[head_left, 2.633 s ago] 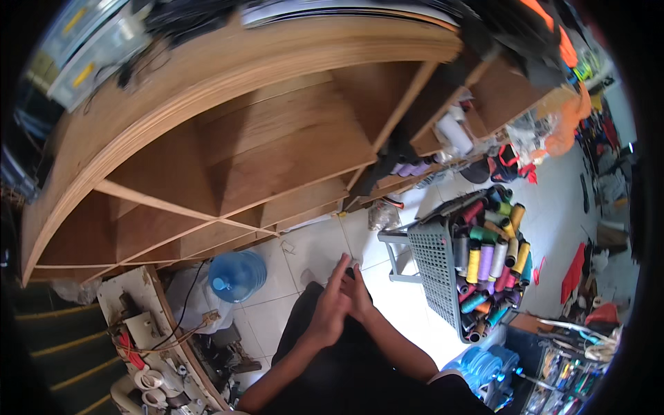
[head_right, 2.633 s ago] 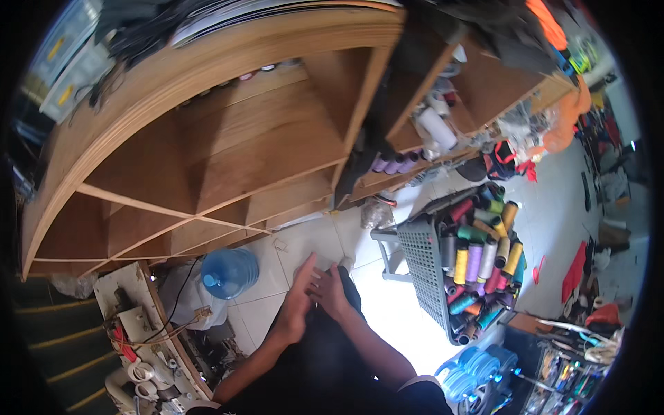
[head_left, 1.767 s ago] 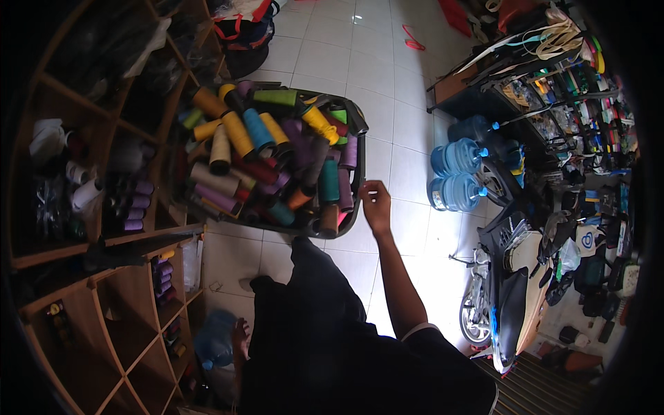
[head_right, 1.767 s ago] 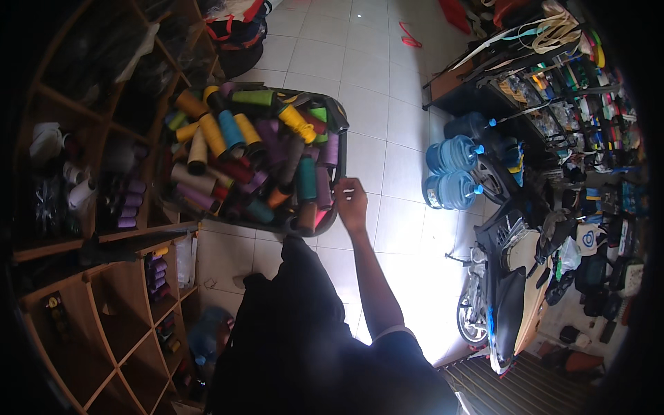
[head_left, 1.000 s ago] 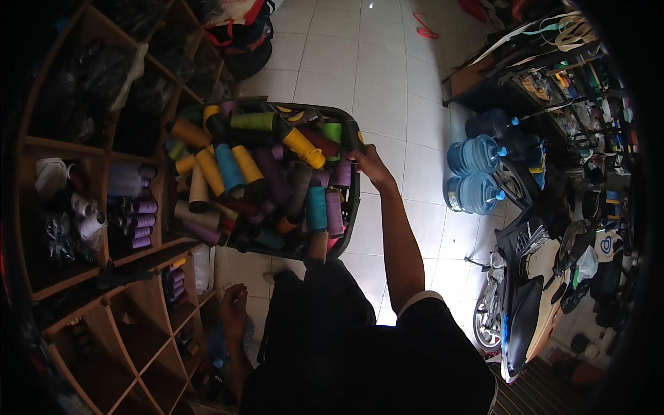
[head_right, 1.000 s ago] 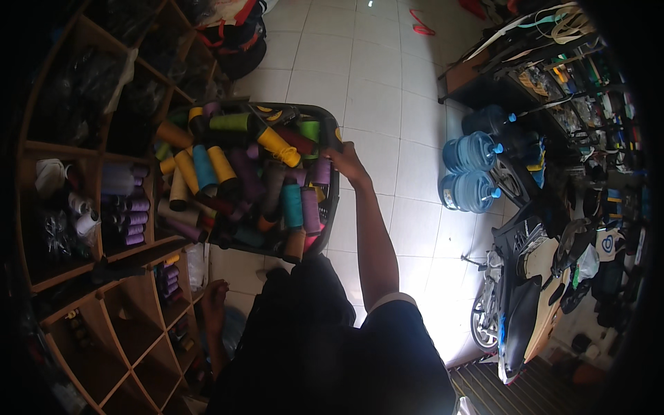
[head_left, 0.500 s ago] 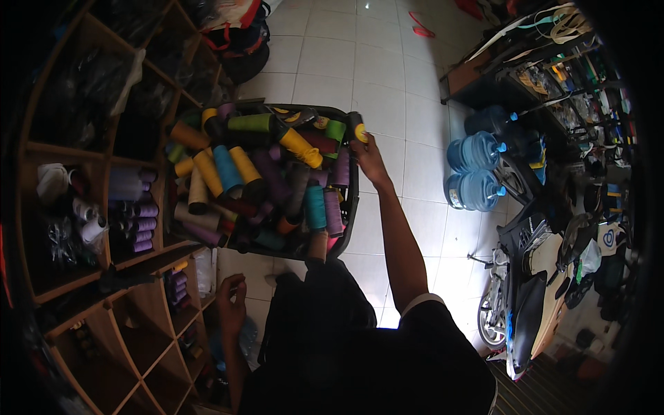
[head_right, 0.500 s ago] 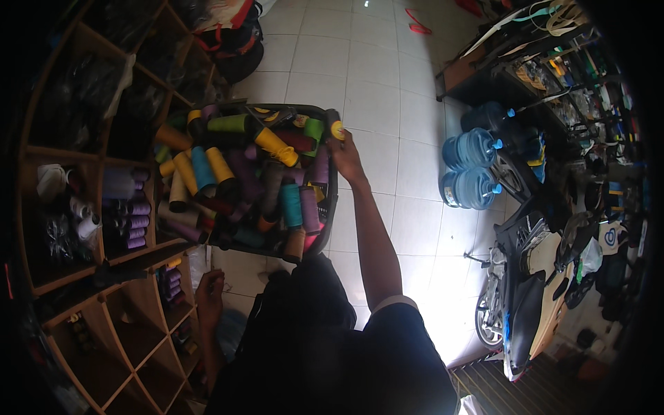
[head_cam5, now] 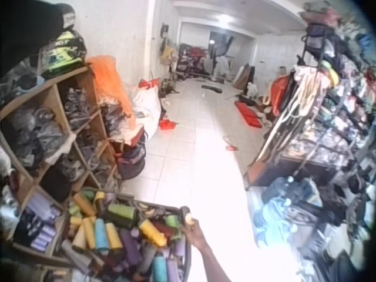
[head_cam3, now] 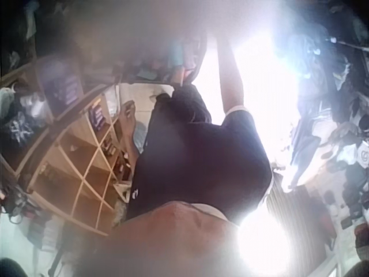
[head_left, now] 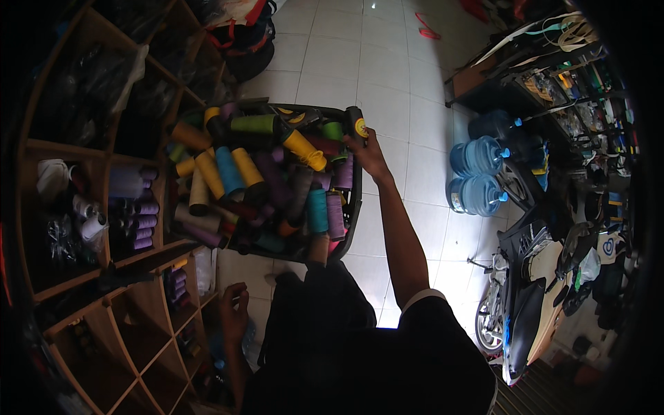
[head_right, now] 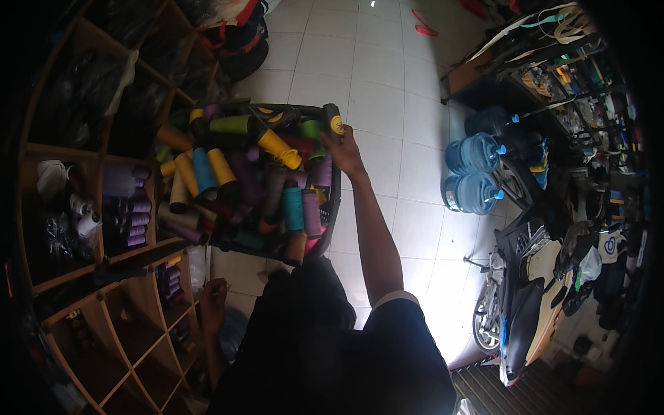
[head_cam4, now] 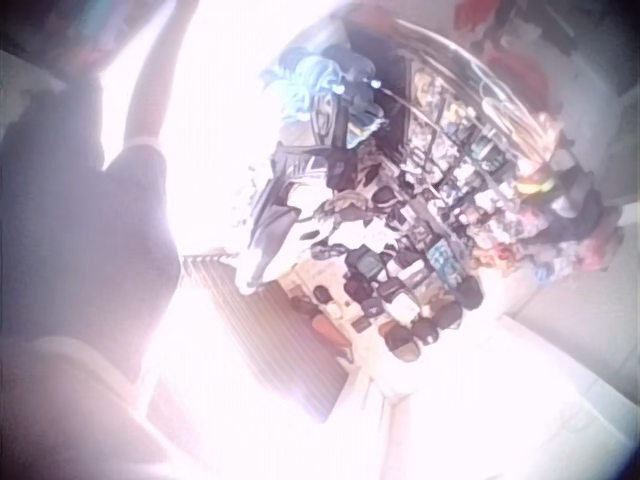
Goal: The person picks up spools of thread from a plastic crate and places them one by one onto a wooden shelf. The person handles multiple spools of different colors, briefly inspecting them before arranging them on the shelf.
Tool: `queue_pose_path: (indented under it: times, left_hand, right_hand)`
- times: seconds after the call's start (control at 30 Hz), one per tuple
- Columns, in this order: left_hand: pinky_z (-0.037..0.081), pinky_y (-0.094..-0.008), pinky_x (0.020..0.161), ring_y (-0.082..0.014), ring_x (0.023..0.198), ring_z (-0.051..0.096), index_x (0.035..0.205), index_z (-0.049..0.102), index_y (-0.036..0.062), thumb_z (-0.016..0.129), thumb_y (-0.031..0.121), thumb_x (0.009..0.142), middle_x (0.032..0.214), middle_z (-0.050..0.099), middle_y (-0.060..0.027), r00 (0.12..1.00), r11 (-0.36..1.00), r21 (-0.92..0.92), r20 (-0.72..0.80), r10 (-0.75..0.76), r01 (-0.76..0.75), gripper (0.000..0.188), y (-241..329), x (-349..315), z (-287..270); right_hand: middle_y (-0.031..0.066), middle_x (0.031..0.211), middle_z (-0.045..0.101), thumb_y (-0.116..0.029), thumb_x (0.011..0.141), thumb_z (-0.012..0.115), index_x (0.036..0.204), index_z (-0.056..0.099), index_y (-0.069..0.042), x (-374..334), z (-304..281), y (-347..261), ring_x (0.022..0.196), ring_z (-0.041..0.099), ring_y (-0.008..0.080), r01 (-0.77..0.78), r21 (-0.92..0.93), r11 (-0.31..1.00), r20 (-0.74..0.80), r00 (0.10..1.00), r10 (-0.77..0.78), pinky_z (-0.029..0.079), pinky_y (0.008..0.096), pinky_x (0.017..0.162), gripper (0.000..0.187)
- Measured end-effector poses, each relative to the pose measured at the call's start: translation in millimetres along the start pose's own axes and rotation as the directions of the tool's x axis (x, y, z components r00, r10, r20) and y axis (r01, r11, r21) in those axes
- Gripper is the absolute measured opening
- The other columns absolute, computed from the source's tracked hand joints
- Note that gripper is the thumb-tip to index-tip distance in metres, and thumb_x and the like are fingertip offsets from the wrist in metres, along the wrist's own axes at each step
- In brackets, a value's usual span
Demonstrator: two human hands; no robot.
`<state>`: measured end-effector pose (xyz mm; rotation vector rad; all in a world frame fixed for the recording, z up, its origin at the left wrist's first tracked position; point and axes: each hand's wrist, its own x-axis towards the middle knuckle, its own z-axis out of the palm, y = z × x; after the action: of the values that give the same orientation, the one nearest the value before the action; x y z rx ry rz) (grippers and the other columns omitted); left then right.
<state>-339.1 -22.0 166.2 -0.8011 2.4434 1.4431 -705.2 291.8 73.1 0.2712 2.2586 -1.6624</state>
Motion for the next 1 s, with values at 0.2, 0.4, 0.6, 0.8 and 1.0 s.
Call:
queue_pose_path:
  times: [0.2, 0.4, 0.6, 0.8, 1.0]
  left_hand:
    - [0.049, -0.0333, 0.086, -0.0208, 0.101, 0.062, 0.112, 0.060, 0.0033, 0.058, 0.015, 0.096, 0.107, 0.064, -0.0097, 1.000, 1.000, 0.006, 0.003, 0.015, -0.015, 0.020, -5, 3, 0]
    - [0.050, -0.0339, 0.085, -0.0217, 0.100, 0.063, 0.111, 0.061, 0.0026, 0.059, 0.017, 0.096, 0.105, 0.065, -0.0108, 1.000, 1.000, 0.003, 0.011, -0.002, 0.002, 0.021, 1, 3, -2]
    - [0.051, -0.0342, 0.085, -0.0225, 0.099, 0.064, 0.111, 0.061, 0.0021, 0.059, 0.017, 0.096, 0.106, 0.065, -0.0116, 1.000, 0.999, 0.040, -0.009, 0.004, -0.004, 0.021, -3, 4, -4]
    - [0.051, -0.0349, 0.086, -0.0231, 0.100, 0.064, 0.112, 0.062, 0.0018, 0.059, 0.016, 0.096, 0.107, 0.066, -0.0123, 1.000, 0.998, 0.060, -0.016, -0.025, 0.026, 0.022, -3, 5, -7]
    - [0.050, -0.0344, 0.087, -0.0230, 0.101, 0.064, 0.113, 0.061, 0.0017, 0.059, 0.015, 0.095, 0.107, 0.066, -0.0123, 0.998, 0.999, 0.012, -0.032, -0.049, 0.049, 0.023, -5, 1, -6]
  right_hand:
    - [0.0178, 0.122, 0.056, -0.034, 0.081, 0.078, 0.136, 0.033, 0.006, -4, 7, 20, 0.113, 0.056, 0.0239, 0.209, -0.094, 0.973, 0.038, 0.978, -0.206, 0.047, 0.0342, 0.094, 0.082]
    - [0.0167, 0.120, 0.058, -0.037, 0.082, 0.077, 0.133, 0.038, 0.005, 1, 3, 10, 0.111, 0.057, 0.0234, 0.099, 0.051, 0.994, 0.023, 0.995, -0.100, 0.047, 0.0355, 0.094, 0.077]
    - [0.0196, 0.113, 0.063, -0.039, 0.079, 0.078, 0.128, 0.044, 0.003, 13, 18, -14, 0.106, 0.063, 0.0289, 0.193, -0.136, 0.972, -0.182, 0.959, -0.216, 0.049, 0.0378, 0.089, 0.073]
    - [0.0225, 0.113, 0.063, -0.035, 0.075, 0.080, 0.125, 0.047, 0.001, 16, 35, -30, 0.107, 0.062, 0.0364, 0.237, -0.256, 0.937, -0.156, 0.947, -0.282, 0.050, 0.0415, 0.090, 0.070]
    - [0.0146, 0.117, 0.057, -0.031, 0.087, 0.069, 0.135, 0.038, -0.002, 7, 19, -15, 0.103, 0.058, 0.0251, 0.191, -0.049, 0.980, -0.215, 0.957, -0.197, 0.047, 0.0361, 0.089, 0.064]
